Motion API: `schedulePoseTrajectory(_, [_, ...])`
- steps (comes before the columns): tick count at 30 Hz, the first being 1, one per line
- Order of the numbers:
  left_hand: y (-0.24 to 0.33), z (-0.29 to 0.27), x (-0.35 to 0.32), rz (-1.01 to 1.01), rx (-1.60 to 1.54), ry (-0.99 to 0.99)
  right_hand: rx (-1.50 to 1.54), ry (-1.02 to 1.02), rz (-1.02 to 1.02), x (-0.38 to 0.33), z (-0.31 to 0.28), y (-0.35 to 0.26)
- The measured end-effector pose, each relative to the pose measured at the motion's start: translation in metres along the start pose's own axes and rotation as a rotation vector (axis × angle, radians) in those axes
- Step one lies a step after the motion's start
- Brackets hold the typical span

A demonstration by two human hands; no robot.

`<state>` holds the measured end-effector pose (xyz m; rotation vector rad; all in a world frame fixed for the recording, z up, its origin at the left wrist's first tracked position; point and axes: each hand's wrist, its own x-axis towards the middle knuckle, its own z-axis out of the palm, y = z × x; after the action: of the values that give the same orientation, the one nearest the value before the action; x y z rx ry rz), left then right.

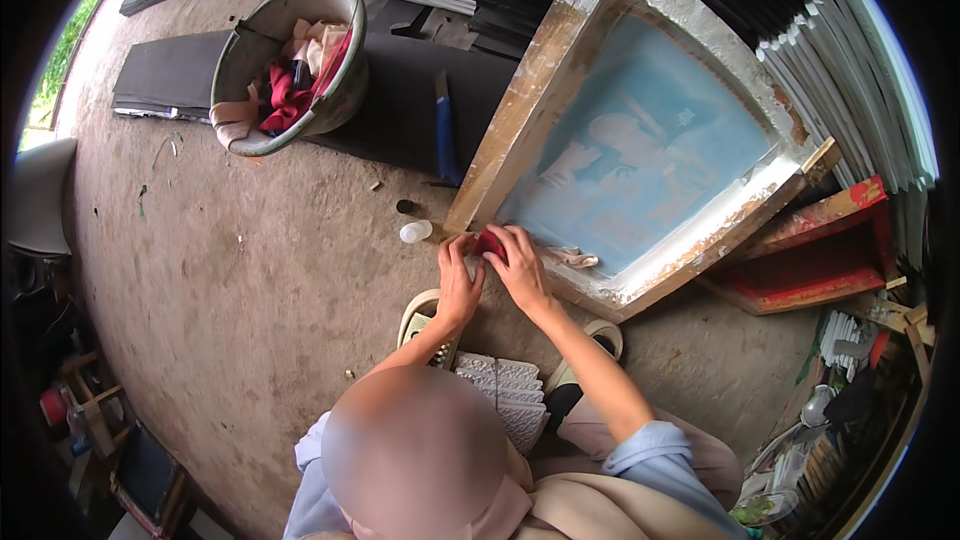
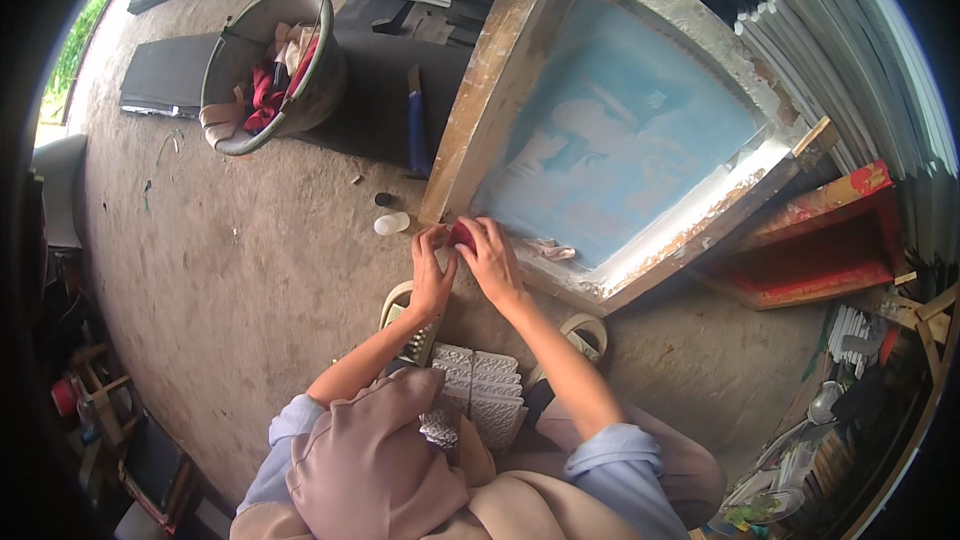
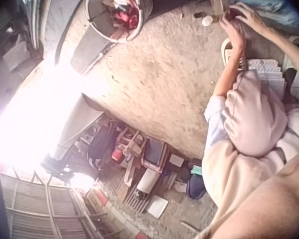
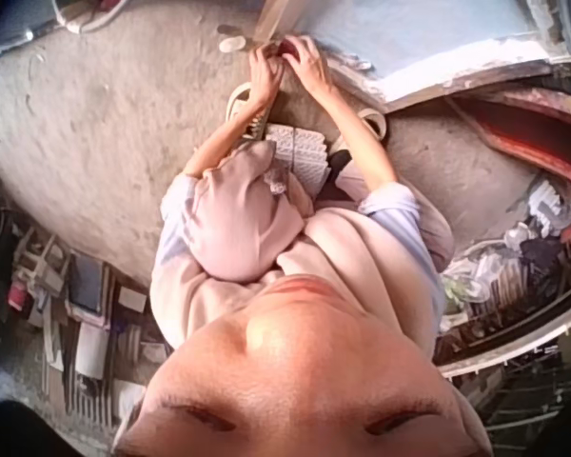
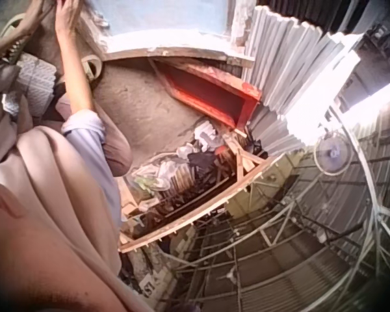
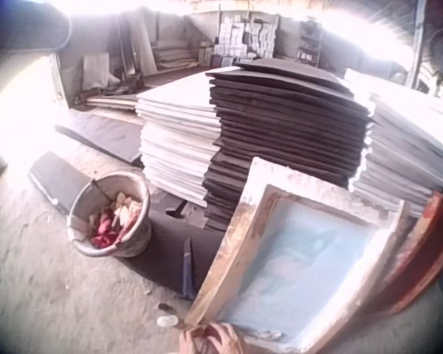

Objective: The person sits on the floor and cleans a framed glass panel using a red cloth and a small bottle of liquid. They repeatedly apply liquid to the cloth and wipe the glass surface in circular and back-and-forth motions.

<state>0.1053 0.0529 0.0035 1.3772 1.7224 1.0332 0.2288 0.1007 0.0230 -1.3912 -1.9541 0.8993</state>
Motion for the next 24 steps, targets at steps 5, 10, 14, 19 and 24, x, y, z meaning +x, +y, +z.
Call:
schedulePoseTrajectory(5, [0.009,-0.005,0.014,0.075,0.065,0.050,-0.046,0.084,-0.046,0.012,-0.017,0.007])
schedulePoseTrajectory(10, [0.035,-0.014,0.042,0.217,0.099,0.110,-0.610,0.514,-0.050,0.075,-0.128,0.009])
schedulePoseTrajectory(14, [0.049,-0.016,0.059,0.253,0.113,0.149,-0.445,0.614,-0.200,0.119,-0.188,0.005])
schedulePoseTrajectory(19, [0.047,-0.013,0.065,0.245,0.125,0.156,-0.608,0.465,-0.540,0.122,-0.166,0.036])
schedulePoseTrajectory(24, [0.037,-0.021,0.067,0.259,0.182,0.171,-0.757,0.355,-0.671,0.147,-0.194,0.018])
